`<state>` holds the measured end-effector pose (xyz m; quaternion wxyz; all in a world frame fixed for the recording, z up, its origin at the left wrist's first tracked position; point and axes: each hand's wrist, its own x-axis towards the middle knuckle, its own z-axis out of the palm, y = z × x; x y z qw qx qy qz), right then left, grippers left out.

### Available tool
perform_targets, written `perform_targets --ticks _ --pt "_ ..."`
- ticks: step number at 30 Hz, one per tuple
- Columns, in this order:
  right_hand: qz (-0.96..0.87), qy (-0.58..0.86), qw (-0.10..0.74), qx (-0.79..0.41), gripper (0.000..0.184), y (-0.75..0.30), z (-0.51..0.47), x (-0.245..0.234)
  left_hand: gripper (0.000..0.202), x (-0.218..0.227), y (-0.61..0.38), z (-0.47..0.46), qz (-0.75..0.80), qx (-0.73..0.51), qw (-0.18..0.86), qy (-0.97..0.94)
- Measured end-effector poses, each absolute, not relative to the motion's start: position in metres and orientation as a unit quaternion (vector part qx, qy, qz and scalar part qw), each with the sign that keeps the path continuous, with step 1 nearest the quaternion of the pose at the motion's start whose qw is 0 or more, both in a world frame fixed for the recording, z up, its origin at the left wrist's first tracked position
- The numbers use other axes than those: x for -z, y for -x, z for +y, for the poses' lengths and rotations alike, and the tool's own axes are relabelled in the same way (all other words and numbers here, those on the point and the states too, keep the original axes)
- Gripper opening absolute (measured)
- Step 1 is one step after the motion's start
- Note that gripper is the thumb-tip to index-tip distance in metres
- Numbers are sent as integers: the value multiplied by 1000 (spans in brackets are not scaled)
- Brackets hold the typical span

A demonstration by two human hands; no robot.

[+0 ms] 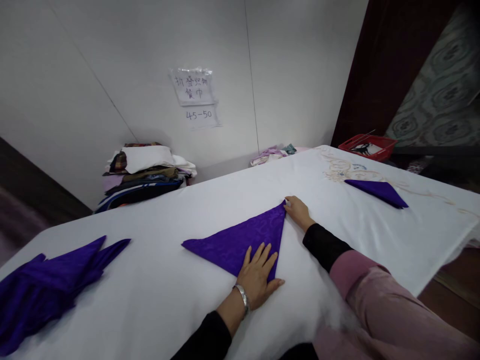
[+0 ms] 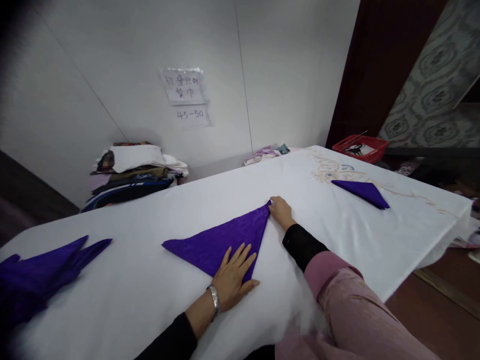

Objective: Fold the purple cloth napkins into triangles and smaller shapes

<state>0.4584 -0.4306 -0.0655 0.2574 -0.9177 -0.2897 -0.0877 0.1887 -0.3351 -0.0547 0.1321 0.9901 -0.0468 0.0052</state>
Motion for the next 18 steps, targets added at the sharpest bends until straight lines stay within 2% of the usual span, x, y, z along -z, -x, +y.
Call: perform_targets --ticks 6,11,14,18 --pt "-288 921 245 93 33 -459 -431 63 65 53 -188 -335 -48 -8 128 -991" --pt "-318 911 239 112 42 -444 -431 50 66 53 -188 -336 -48 -8 122 -991" --pt "-445 859 229 112 49 -402 -429 35 65 53 -189 -335 -48 -12 123 -991" --pt "-626 744 232 -15 62 -328 -421 23 64 54 -189 -336 -38 -22 136 -990"
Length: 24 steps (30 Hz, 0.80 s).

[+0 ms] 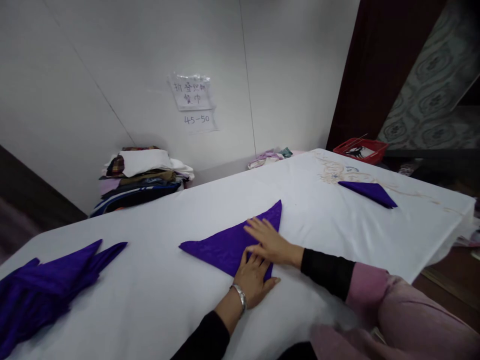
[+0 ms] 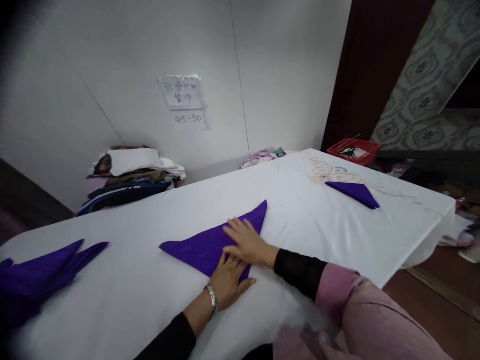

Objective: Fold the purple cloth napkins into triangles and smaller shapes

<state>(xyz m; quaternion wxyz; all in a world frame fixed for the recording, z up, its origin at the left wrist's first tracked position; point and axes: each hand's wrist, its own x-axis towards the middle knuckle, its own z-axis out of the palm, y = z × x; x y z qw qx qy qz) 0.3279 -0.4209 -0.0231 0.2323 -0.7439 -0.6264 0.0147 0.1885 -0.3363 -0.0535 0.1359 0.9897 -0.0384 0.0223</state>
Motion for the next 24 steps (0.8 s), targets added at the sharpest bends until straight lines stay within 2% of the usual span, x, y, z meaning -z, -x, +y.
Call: perform_targets --ticks 4,9,24 --pt "-660 705 231 -120 70 -294 -414 27 64 53 -188 -339 -13 -34 144 -989" --pt "-637 723 215 -160 71 -315 -414 35 58 52 -187 -339 -28 -28 151 -988" --pt "-598 785 139 -81 72 -393 -407 49 63 56 -187 -334 -45 -7 118 -992"
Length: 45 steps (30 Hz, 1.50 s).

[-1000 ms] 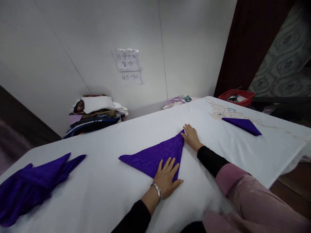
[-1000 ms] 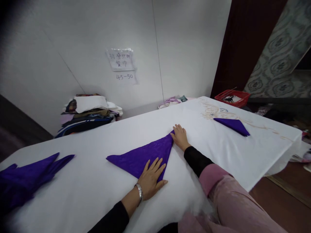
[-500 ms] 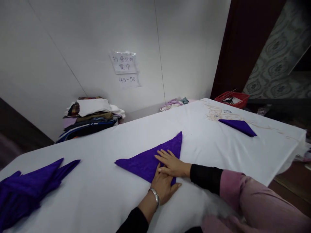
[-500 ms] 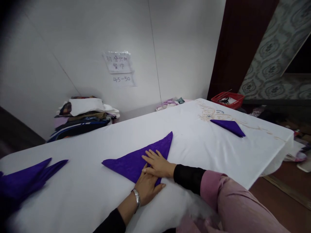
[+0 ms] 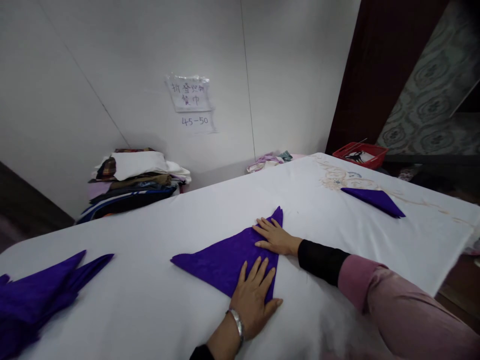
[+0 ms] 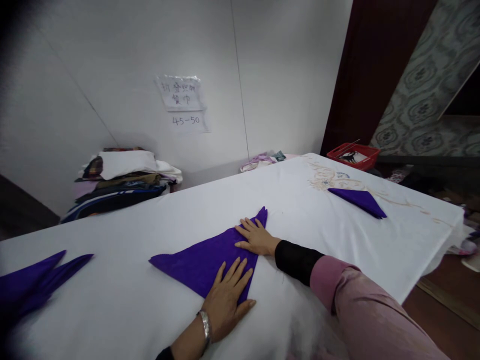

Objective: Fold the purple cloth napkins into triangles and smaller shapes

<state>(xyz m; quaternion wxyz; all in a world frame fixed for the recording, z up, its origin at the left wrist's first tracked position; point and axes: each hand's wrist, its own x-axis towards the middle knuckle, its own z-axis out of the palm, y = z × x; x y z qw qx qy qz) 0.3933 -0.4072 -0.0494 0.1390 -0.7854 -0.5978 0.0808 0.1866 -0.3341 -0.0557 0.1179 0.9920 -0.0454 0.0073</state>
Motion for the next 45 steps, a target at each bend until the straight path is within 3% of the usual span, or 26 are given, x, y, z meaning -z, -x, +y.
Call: perform_targets --ticks 12,15,18,21,29,45 --pt "-549 823 144 -3 74 -388 -382 38 64 56 -187 -333 -48 -8 118 -992" --pt "-504 845 172 46 65 -410 -390 33 63 58 -186 -333 -51 -12 120 -991" --pt "-406 882 224 87 43 -443 -409 32 64 58 -186 -333 -51 -13 124 -991" --pt "-321 912 249 61 31 -466 -426 37 63 57 -186 -334 -48 -11 128 -991" --pt "-310 916 254 11 37 -468 -420 49 63 57 -186 -333 -46 -12 128 -991" --pt "-289 926 242 26 22 -479 -423 67 63 59 -187 -333 -47 -18 133 -990"
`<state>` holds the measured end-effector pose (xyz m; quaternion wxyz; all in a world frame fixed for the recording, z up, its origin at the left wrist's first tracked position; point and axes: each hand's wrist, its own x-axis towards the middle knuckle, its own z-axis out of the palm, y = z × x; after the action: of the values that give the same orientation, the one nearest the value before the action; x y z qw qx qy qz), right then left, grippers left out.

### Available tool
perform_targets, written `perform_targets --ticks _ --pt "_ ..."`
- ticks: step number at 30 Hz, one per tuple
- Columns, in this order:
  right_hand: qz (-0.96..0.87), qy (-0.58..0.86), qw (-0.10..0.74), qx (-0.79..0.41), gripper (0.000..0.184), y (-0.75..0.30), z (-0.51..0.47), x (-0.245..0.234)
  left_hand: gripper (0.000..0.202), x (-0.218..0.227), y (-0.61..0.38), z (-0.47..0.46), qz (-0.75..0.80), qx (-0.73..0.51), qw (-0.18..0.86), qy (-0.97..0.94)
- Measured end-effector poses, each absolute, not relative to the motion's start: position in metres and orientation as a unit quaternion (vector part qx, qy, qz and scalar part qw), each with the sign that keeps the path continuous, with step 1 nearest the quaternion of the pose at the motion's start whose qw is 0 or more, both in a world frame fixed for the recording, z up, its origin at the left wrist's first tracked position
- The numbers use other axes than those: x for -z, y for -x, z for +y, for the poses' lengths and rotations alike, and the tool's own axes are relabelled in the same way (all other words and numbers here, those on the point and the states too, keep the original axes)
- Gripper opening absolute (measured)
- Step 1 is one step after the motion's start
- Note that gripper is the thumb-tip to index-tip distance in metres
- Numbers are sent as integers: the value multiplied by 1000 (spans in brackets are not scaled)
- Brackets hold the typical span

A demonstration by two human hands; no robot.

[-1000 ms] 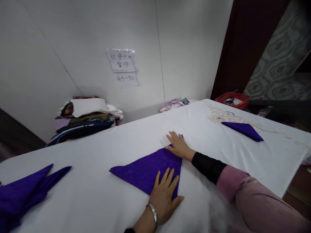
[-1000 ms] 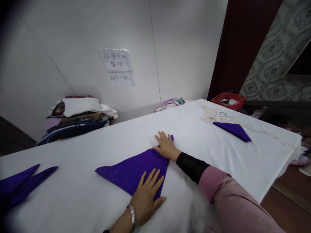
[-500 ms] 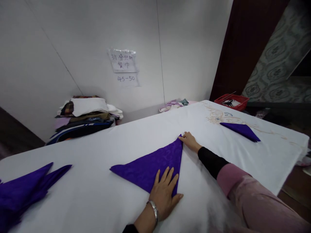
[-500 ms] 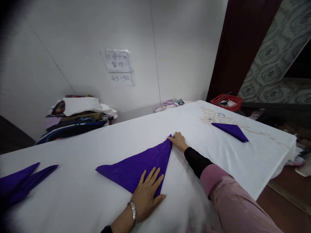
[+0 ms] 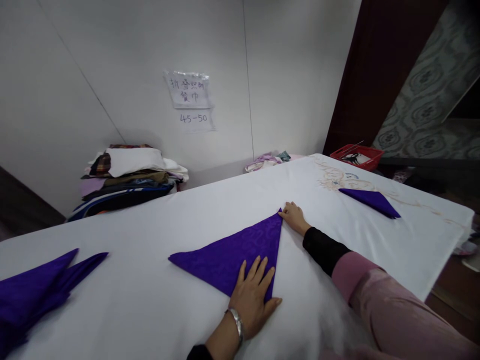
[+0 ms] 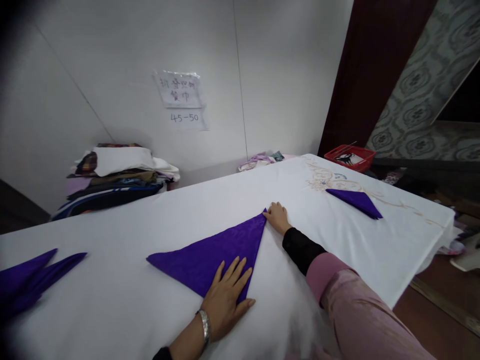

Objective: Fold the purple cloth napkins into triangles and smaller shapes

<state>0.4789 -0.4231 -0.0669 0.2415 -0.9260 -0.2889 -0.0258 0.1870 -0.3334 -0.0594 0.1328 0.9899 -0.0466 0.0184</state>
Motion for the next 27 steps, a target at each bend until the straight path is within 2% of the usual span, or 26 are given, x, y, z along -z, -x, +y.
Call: perform_targets --ticks 10,17,19,23,27 --pt "-254 928 268 41 18 -486 -424 71 62 58 -186 -334 -46 -19 138 -989" --pt "-242 931 271 29 12 -490 -419 70 78 50 -184 -333 -30 -26 193 -980" --pt "-242 932 269 25 10 -491 -417 69 64 49 -181 -337 -16 -62 192 -979" --pt "-250 932 262 18 11 -491 -416 67 16 49 -176 -346 4 -130 194 -972" --pt "-261 930 258 14 14 -486 -418 61 17 46 -171 -346 16 -146 192 -970"
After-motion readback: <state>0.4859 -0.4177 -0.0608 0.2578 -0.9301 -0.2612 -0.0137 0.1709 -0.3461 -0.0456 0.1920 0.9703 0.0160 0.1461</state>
